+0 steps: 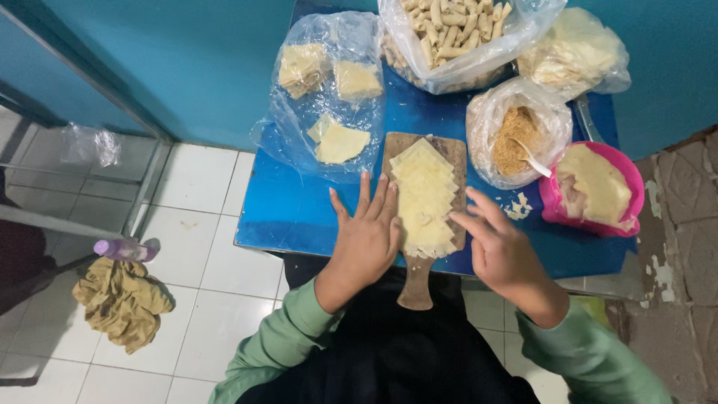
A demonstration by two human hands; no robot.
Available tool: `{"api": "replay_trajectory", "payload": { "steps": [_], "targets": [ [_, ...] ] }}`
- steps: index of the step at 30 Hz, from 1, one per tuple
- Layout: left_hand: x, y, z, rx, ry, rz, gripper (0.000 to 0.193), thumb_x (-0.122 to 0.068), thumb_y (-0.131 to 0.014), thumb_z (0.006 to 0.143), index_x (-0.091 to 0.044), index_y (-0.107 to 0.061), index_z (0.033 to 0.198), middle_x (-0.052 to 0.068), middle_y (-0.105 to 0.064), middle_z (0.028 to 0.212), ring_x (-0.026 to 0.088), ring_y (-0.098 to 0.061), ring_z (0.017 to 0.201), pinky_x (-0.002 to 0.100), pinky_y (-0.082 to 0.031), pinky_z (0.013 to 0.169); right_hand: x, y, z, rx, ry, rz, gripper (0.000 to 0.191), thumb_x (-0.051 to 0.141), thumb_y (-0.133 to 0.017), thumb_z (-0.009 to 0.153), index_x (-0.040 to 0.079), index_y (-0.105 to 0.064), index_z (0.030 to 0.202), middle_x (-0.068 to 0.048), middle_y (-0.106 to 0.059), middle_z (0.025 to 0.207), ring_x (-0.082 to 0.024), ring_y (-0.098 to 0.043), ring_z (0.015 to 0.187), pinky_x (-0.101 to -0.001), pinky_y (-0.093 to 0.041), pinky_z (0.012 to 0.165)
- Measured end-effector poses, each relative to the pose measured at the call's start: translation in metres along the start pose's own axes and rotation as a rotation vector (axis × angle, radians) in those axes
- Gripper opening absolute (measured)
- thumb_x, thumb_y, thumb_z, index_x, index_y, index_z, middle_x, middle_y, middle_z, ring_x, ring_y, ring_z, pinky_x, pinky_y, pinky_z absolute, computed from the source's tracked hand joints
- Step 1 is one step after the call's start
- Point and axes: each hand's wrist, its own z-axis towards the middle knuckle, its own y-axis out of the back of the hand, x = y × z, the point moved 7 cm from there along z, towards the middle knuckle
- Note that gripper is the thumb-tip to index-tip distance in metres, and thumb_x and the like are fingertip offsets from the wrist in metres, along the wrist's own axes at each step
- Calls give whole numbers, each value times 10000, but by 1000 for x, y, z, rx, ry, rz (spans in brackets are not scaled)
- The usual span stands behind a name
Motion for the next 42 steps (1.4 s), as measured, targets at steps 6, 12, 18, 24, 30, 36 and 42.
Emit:
{"api": "replay_trajectory", "payload": {
  "steps": [6, 12, 18, 24, 30, 36, 42],
  "targets": [
    [-6, -2, 11, -26, -15, 6, 588, -233, -485, 990, 51, -440, 1501, 206, -329, 1641, 434, -174, 1561, 818, -59, 1124, 27, -7, 9, 82, 356, -371, 642, -41, -538, 812, 314, -698, 1322, -191, -408, 1550, -434, -405, 1378, -543, -364, 1105],
    [-1, -9, 13, -35, -18, 41, 616, -236, -521, 949, 59, -459, 1486, 204, -309, 1652, 431, -187, 1556, 817, -85, 1124, 32, -13, 19, 71, 490, -614, 616, 47, -556, 895, 370, -631, 1413, -76, -391, 1613, -349, -346, 1444, -554, -316, 1163],
    [0, -12, 12, -30, -21, 65, 623, -240, -520, 946, 65, -461, 1486, 204, -309, 1651, 432, -199, 1552, 814, -105, 1124, 22, -17, 43, 87, 394, -734, 612, 143, -598, 859, 382, -628, 1421, -60, -391, 1625, -344, -404, 1432, -575, -338, 1140],
    [-2, -7, 13, -38, -18, 60, 618, -241, -514, 946, 73, -467, 1475, 213, -335, 1634, 436, -215, 1547, 813, -101, 1127, 20, -2, 59, -74, 379, -774, 514, 139, -609, 913, 299, -693, 1394, -131, -421, 1620, -402, -405, 1426, -606, -329, 1150],
    [-1, -2, 19, -38, 8, 8, 542, -264, -495, 1011, 70, -511, 1437, 227, -425, 1574, 434, -293, 1512, 804, -115, 1131, 5, -4, 66, 11, 237, -287, 659, -57, -508, 806, 230, -688, 1370, -222, -367, 1652, -490, -349, 1443, -588, -260, 1181],
    [3, -3, 30, -29, -13, 70, 552, -258, -524, 984, 53, -518, 1439, 220, -465, 1536, 422, -335, 1505, 790, -143, 1164, -10, -5, 71, 33, 190, -276, 674, -72, -497, 824, 246, -690, 1386, -219, -320, 1665, -516, -288, 1447, -610, -205, 1185],
    [9, -13, 41, -71, -21, 141, 627, -257, -549, 915, 36, -493, 1467, 197, -410, 1588, 421, -296, 1508, 790, -146, 1131, -10, -39, 72, 207, 217, -310, 765, -47, -521, 725, 286, -633, 1404, -235, -283, 1654, -536, -226, 1450, -658, -192, 1105]
  ]
}}
